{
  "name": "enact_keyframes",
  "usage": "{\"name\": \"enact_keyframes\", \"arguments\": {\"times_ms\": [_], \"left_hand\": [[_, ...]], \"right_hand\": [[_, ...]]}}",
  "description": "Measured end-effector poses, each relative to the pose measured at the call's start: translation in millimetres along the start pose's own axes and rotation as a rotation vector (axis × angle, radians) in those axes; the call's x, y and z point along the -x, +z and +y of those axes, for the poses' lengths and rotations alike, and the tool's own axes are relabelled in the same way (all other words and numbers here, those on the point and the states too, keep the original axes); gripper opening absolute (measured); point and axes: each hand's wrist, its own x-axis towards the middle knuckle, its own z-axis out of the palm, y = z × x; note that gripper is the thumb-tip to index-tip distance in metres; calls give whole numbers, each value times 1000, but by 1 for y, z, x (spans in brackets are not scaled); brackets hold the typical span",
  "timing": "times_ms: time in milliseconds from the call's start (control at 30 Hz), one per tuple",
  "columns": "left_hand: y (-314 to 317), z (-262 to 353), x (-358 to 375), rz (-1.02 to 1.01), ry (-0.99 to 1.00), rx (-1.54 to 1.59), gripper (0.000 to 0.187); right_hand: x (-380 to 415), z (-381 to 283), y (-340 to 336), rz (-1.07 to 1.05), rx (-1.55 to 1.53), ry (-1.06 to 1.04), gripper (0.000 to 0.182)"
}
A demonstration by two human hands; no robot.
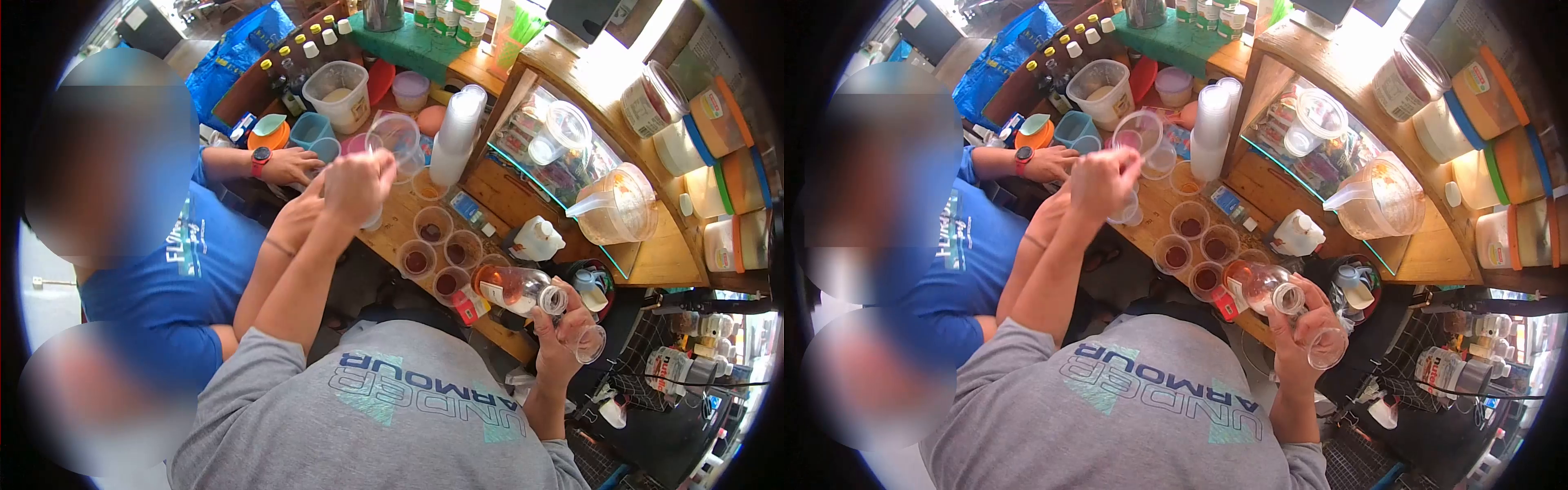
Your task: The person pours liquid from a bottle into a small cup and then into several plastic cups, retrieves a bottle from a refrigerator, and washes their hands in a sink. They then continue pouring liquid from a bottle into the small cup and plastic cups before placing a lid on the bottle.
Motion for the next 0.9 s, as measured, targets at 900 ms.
{"name": "enact_keyframes", "arguments": {"times_ms": [900], "left_hand": [[118, -17, 118, -279, -199, -231, 13]], "right_hand": [[2, 8, -33, -75, -9, -40, 45]]}}
